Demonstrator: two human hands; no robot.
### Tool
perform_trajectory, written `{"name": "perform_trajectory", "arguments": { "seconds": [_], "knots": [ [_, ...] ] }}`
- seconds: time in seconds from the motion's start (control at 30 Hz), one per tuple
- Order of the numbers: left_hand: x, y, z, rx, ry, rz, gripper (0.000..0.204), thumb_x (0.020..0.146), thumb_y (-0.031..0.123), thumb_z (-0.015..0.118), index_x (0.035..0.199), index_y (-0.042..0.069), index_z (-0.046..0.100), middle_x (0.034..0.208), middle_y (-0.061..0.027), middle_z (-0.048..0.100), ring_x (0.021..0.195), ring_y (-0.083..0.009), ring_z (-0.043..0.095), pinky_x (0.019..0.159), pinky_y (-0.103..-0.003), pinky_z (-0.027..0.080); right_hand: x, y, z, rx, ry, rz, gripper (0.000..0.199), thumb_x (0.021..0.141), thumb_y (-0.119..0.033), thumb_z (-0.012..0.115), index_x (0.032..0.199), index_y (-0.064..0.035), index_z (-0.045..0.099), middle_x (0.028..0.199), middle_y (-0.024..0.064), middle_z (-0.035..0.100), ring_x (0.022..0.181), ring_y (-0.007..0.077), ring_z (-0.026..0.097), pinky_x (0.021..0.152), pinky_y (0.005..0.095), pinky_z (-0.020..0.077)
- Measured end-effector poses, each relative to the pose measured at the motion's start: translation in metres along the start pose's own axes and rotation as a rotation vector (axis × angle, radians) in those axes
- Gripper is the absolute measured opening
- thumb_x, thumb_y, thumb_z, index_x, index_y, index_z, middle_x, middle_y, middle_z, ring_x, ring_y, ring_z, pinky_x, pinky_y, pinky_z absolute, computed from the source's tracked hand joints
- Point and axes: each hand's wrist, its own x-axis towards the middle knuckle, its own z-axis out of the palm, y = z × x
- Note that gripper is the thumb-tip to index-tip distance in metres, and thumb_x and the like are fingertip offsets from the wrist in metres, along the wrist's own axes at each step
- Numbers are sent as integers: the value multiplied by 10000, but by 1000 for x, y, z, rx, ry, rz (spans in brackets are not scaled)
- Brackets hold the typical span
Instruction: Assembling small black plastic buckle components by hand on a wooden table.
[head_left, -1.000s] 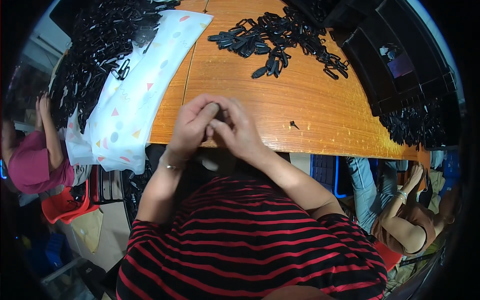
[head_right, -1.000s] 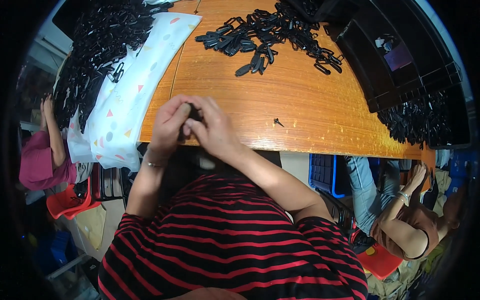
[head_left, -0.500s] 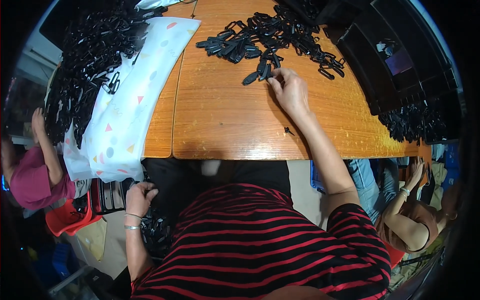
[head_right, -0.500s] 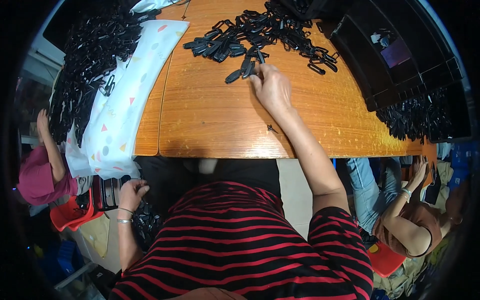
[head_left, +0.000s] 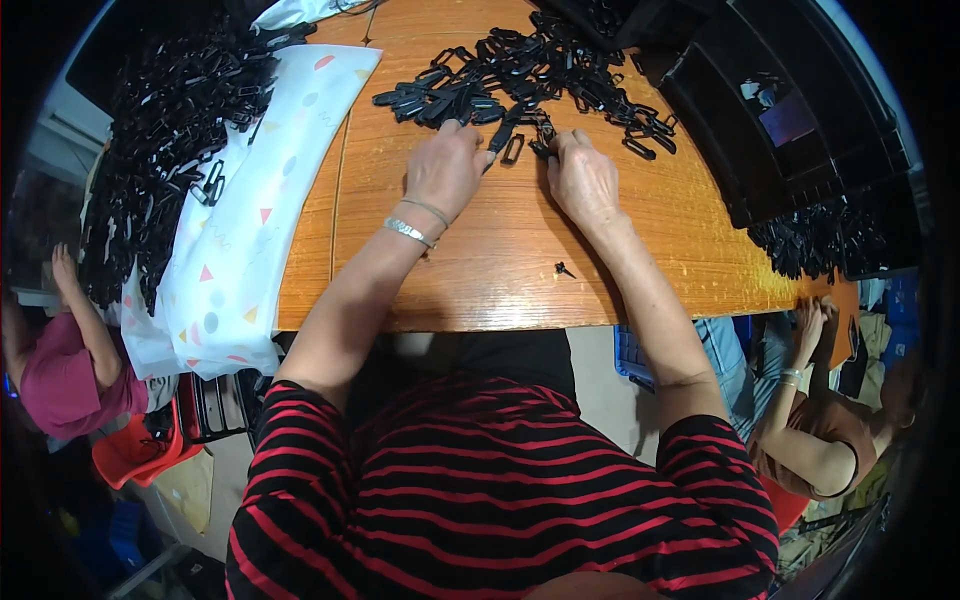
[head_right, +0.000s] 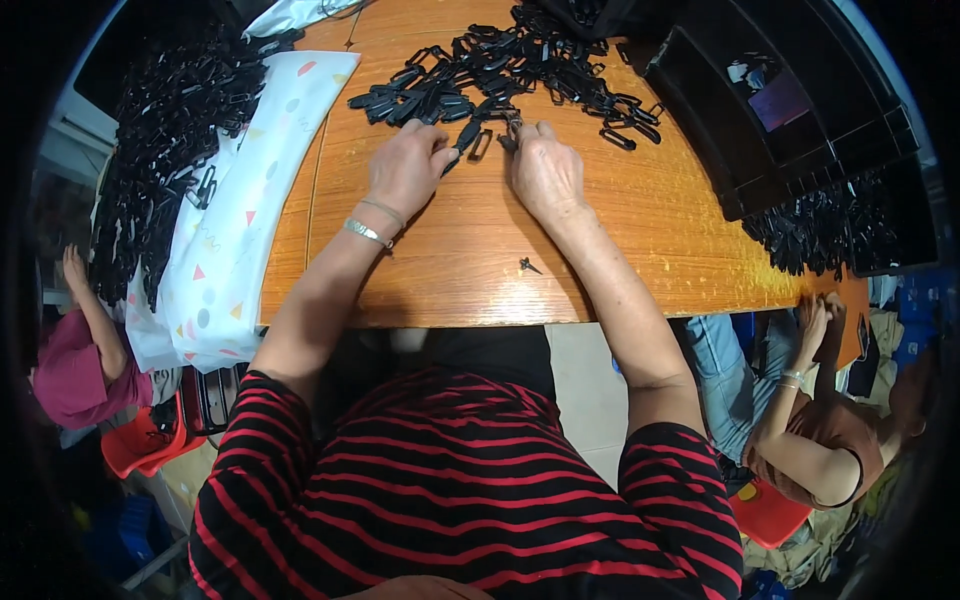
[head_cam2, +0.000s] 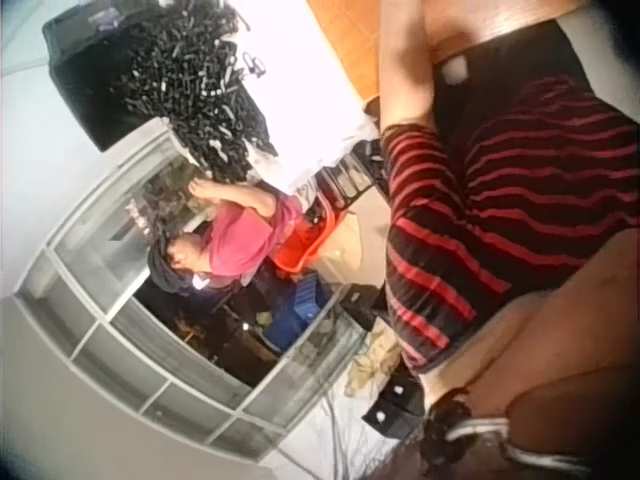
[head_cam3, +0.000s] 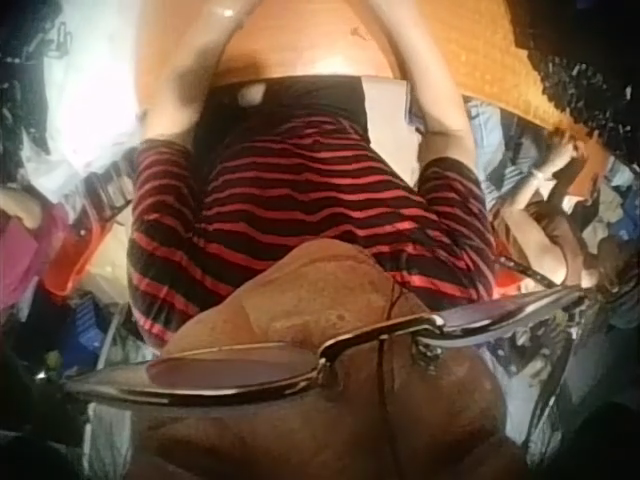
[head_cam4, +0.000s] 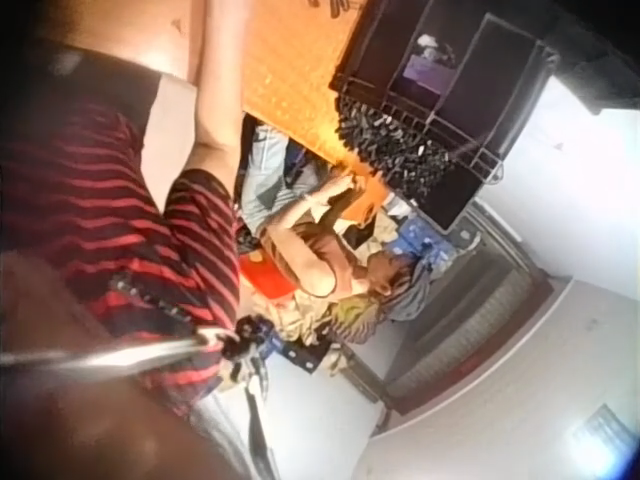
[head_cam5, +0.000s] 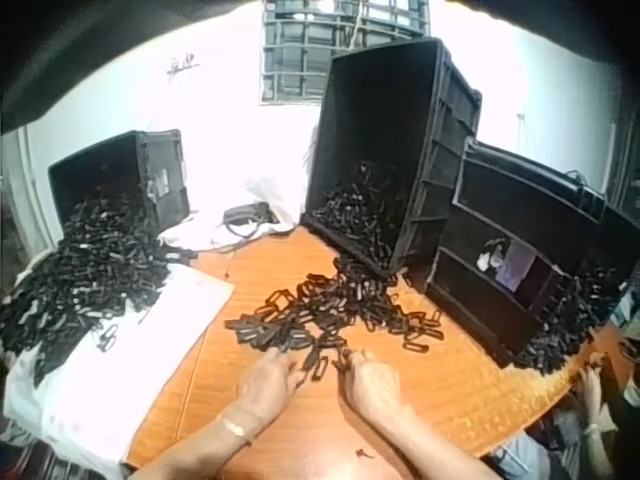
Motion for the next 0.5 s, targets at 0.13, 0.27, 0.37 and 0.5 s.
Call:
{"name": "perform_trajectory", "arguments": {
  "seconds": [0.13, 0.27, 0.37, 0.5],
  "knots": [
    [0, 7, 10, -35, 1, -12, 185, 824, 200, 685, 927, 50, 650, 876, -111, 604, 814, -315, 615, 673, -415, 492, 0, 15, 0, -14, 17, 4, 148, 822, -92, 633, 951, -21, 616, 950, 179, 600, 758, 386, 627, 667, 460, 519],
    [-5, 9, 6, -55, 16, 40, 175, 794, 174, 711, 865, 47, 613, 853, -108, 598, 808, -324, 608, 666, -417, 485, -1, 20, 2, -29, -2, -64, 140, 837, -117, 643, 949, -35, 627, 939, 173, 592, 754, 379, 629, 658, 455, 517],
    [-12, 9, 2, -75, 4, 100, 189, 770, 147, 722, 861, 45, 590, 841, -109, 595, 823, -320, 601, 682, -412, 481, 2, 23, 1, -54, -12, -36, 139, 843, -127, 647, 952, -42, 638, 912, 159, 614, 748, 369, 630, 659, 446, 519],
    [-21, 9, -6, -91, -14, 174, 215, 731, 93, 735, 871, 45, 580, 847, -113, 606, 866, -312, 591, 721, -407, 479, -4, 18, -9, 29, 88, -69, 142, 850, -124, 644, 967, -43, 652, 869, 145, 637, 740, 356, 631, 654, 425, 522]
  ]
}}
